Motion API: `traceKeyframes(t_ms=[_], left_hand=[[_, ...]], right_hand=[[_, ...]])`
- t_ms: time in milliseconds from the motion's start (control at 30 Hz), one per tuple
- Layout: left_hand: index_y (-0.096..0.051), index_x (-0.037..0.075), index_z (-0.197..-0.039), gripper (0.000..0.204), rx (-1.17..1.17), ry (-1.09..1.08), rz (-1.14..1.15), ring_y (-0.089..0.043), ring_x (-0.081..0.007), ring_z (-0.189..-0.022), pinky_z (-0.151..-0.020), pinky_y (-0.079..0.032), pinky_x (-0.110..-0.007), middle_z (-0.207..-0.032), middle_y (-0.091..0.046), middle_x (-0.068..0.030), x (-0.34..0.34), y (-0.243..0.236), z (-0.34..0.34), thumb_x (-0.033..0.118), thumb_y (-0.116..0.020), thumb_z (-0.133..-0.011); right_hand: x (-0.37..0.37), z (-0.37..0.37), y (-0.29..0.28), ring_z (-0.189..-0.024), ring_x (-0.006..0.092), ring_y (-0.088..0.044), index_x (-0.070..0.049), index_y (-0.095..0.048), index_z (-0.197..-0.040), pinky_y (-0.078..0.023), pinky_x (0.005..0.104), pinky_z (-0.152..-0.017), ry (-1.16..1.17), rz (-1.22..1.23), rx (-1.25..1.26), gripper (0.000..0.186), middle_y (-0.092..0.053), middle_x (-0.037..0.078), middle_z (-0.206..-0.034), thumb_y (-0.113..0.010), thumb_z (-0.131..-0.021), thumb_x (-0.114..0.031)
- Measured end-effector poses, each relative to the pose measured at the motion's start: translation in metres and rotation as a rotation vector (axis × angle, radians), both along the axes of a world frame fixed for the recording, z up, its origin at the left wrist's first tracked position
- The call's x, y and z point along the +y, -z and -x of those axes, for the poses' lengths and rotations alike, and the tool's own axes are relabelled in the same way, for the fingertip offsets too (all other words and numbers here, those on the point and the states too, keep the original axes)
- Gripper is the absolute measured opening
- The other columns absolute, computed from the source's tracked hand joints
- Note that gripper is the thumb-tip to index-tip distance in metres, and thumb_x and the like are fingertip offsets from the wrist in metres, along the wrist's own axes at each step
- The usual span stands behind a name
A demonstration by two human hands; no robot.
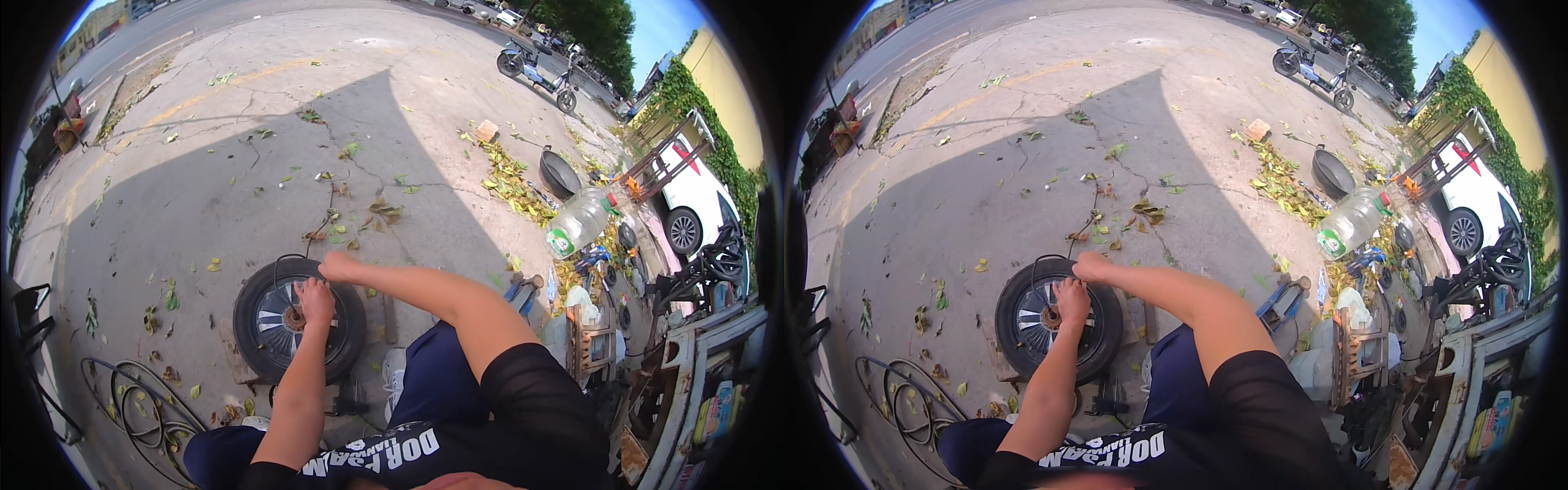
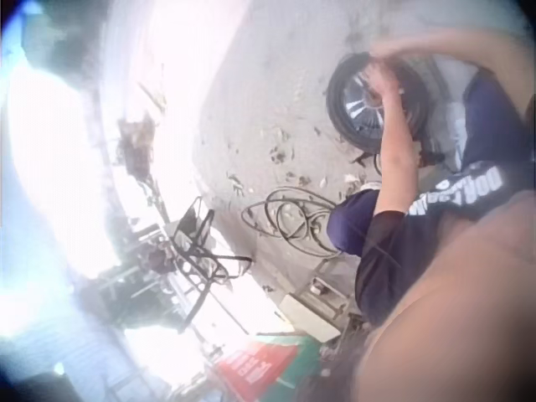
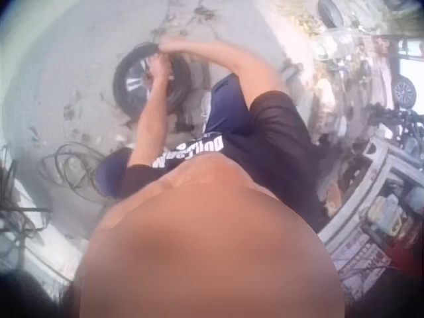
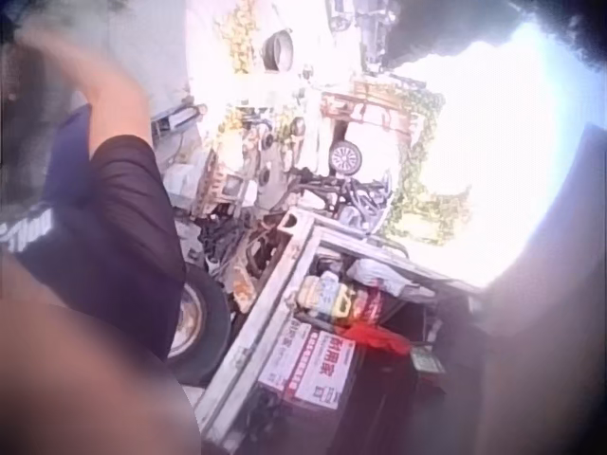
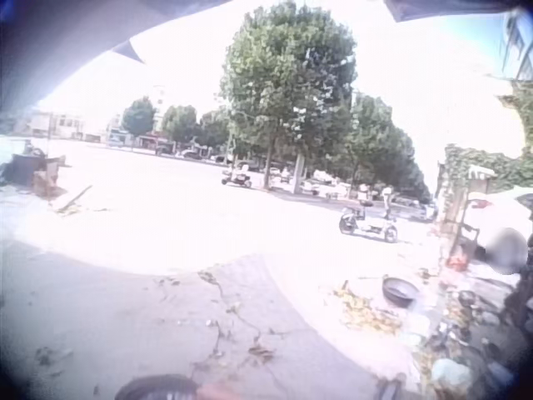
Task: The person sits on the ground and works on a small vehicle tire, repeatedly inserting and removing a thin wire or tool into the valve area. The person manipulates the wire with both hands, occasionally adjusting the tire's position on a wooden block.
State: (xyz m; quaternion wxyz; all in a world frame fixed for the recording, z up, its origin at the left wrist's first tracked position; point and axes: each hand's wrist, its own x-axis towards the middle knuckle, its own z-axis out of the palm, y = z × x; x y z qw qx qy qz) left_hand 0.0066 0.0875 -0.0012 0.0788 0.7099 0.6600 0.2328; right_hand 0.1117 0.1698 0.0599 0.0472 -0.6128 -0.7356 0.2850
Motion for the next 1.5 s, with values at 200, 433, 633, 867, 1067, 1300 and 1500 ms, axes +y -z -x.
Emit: traceKeyframes(t_ms=[200,433,633,867,1067,1300,1500], left_hand=[[-0.067,0.003,-0.092,0.02,0.08,-0.02,0.063,-0.055,-0.0284,-0.102,-0.107,-0.029,-0.055,-0.097,-0.059,-0.0099,-0.004,-0.001,0.018,0.019,-0.055,-0.09],[-0.066,0.004,-0.095,0.018,0.057,0.002,0.004,-0.055,-0.0294,-0.101,-0.107,-0.03,-0.056,-0.096,-0.059,-0.0103,-0.004,-0.001,0.009,0.015,-0.054,-0.088],[-0.066,0.004,-0.094,0.017,0.101,0.016,0.028,-0.055,-0.0295,-0.102,-0.107,-0.03,-0.057,-0.098,-0.058,-0.0102,-0.003,0.002,0.015,0.013,-0.055,-0.085],[-0.064,0.006,-0.099,0.021,0.007,0.057,-0.027,-0.054,-0.0298,-0.103,-0.107,-0.029,-0.057,-0.099,-0.058,-0.0102,-0.002,0.005,-0.001,0.009,-0.052,-0.083],[-0.061,0.006,-0.11,0.028,0.036,0.042,0.072,-0.055,-0.0314,-0.107,-0.105,-0.031,-0.058,-0.106,-0.059,-0.0113,-0.001,-0.003,0.013,0.007,-0.054,-0.083],[-0.061,0.002,-0.11,0.027,0.034,0.041,0.025,-0.055,-0.0323,-0.105,-0.105,-0.031,-0.057,-0.104,-0.059,-0.0143,-0.006,-0.008,0.014,0.008,-0.054,-0.084],[-0.065,0.002,-0.099,0.02,0.06,0.028,0.079,-0.055,-0.0309,-0.104,-0.105,-0.031,-0.055,-0.101,-0.059,-0.0124,-0.004,-0.007,0.012,0.015,-0.055,-0.088]], right_hand=[[-0.008,0.01,-0.02,-0.079,0.0384,-0.067,0.003,-0.069,-0.087,-0.053,0.0466,-0.069,-0.162,-0.145,-0.111,0.043,-0.069,0.022,-0.086,-0.061,-0.084,-0.039],[-0.021,0.0,-0.046,-0.076,0.0328,-0.069,-0.007,-0.07,-0.068,-0.052,0.0468,-0.068,-0.67,-0.405,-0.315,0.014,-0.069,0.014,-0.074,-0.071,-0.068,-0.021],[-0.028,0.016,-0.035,-0.07,0.0328,-0.068,-0.004,-0.071,-0.07,-0.051,0.0423,-0.058,-0.271,-0.174,-0.157,0.012,-0.067,0.021,-0.073,-0.065,-0.07,-0.014],[-0.003,0.008,0.015,-0.074,0.0366,-0.067,0.002,-0.07,-0.079,-0.051,0.0446,-0.061,0.102,0.332,0.118,0.02,-0.068,0.023,-0.078,-0.065,-0.078,-0.018],[-0.025,0.002,-0.05,-0.076,0.0349,-0.067,-0.002,-0.067,-0.071,-0.049,0.046,-0.062,-0.627,-0.327,-0.171,0.021,-0.068,0.017,-0.075,-0.066,-0.075,-0.022],[-0.024,0.014,-0.043,-0.074,0.0354,-0.067,-0.004,-0.069,-0.071,-0.049,0.0475,-0.06,-0.629,-0.334,-0.197,0.016,-0.067,0.02,-0.076,-0.064,-0.07,-0.019],[-0.011,0.012,-0.009,-0.06,0.0332,-0.065,0.002,-0.067,-0.07,-0.048,0.0448,-0.053,0.132,0.212,0.235,0.037,-0.067,0.021,-0.071,-0.058,-0.088,-0.029]])
